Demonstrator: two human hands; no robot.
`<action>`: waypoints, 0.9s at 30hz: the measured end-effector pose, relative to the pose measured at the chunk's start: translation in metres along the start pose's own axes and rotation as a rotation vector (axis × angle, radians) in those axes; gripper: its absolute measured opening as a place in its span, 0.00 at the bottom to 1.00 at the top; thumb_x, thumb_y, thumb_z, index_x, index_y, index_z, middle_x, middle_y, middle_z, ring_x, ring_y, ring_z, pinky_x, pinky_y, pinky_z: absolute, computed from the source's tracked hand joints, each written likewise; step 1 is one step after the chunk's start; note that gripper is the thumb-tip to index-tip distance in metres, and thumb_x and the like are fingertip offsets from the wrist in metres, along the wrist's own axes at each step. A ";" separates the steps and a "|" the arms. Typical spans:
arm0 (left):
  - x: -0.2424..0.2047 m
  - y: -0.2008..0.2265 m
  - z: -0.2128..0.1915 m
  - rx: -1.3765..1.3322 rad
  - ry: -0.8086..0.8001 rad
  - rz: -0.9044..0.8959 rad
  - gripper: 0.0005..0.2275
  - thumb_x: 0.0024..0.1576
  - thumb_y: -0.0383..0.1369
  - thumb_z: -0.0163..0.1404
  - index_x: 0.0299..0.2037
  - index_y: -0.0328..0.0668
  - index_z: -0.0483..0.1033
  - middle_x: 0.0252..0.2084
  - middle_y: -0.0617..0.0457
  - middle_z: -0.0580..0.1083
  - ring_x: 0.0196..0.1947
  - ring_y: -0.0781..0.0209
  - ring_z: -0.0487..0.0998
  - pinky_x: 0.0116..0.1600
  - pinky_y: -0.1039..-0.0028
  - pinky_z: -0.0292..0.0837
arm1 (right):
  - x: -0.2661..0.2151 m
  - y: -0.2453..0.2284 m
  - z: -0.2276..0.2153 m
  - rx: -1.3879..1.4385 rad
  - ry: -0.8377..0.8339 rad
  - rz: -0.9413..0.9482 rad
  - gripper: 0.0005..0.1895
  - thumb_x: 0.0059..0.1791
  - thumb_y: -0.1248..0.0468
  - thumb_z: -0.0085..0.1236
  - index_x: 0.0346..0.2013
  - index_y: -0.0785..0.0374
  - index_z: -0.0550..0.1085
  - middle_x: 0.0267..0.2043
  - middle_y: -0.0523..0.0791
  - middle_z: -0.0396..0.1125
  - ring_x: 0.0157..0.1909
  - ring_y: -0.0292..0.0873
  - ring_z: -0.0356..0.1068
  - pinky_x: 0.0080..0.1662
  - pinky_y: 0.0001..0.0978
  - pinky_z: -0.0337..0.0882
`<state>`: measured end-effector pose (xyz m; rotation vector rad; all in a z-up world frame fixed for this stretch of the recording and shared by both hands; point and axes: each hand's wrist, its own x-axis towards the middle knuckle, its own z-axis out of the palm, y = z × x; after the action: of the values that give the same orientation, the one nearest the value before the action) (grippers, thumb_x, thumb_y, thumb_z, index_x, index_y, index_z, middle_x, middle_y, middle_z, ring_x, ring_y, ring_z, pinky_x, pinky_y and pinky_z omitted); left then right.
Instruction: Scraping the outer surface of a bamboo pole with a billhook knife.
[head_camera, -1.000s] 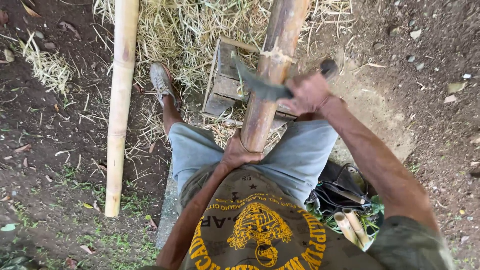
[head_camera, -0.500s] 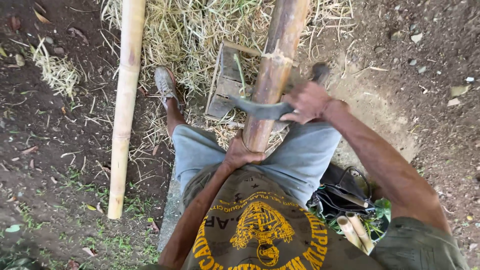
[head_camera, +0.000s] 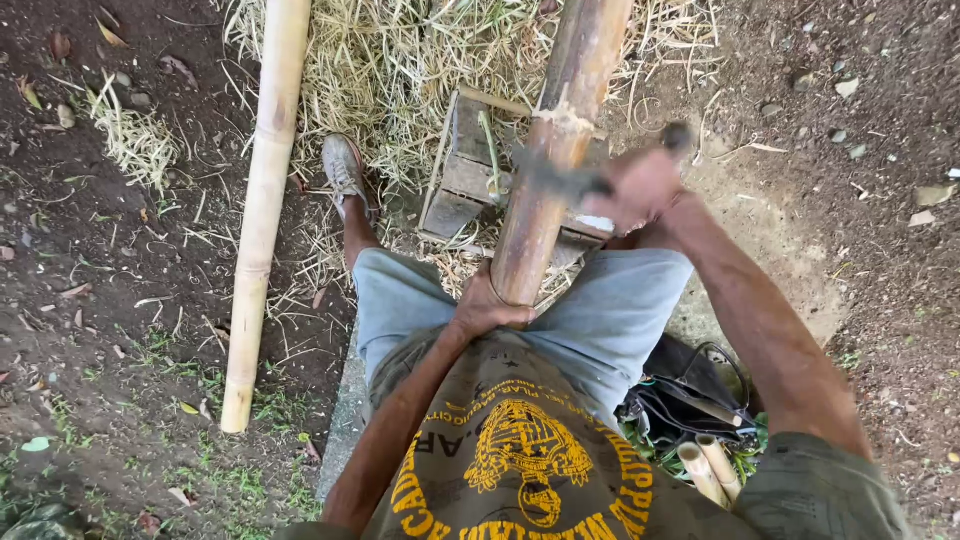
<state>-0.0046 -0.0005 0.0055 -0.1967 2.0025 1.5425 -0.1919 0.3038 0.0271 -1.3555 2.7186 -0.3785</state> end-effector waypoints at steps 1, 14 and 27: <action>-0.001 -0.001 0.000 0.000 0.000 -0.003 0.48 0.27 0.48 0.71 0.56 0.19 0.66 0.48 0.35 0.77 0.48 0.47 0.80 0.56 0.67 0.74 | -0.002 0.005 0.005 0.003 -0.001 0.000 0.38 0.54 0.29 0.30 0.20 0.56 0.67 0.15 0.43 0.58 0.16 0.41 0.55 0.21 0.41 0.61; -0.001 -0.002 -0.001 -0.028 0.009 0.025 0.47 0.28 0.47 0.71 0.56 0.21 0.67 0.50 0.36 0.77 0.50 0.47 0.80 0.57 0.67 0.73 | 0.002 0.024 0.013 -0.090 -0.006 0.055 0.40 0.55 0.28 0.26 0.23 0.56 0.68 0.16 0.43 0.57 0.15 0.41 0.55 0.23 0.40 0.62; 0.001 -0.002 -0.001 0.021 0.009 0.009 0.49 0.27 0.48 0.71 0.57 0.20 0.66 0.48 0.36 0.78 0.46 0.48 0.81 0.55 0.68 0.75 | 0.012 0.012 0.019 -0.102 -0.134 0.243 0.40 0.51 0.26 0.29 0.26 0.56 0.71 0.17 0.44 0.61 0.16 0.43 0.60 0.24 0.40 0.63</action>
<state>-0.0047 -0.0013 0.0039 -0.1866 2.0282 1.5284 -0.2050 0.2980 0.0059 -1.0123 2.7776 -0.1269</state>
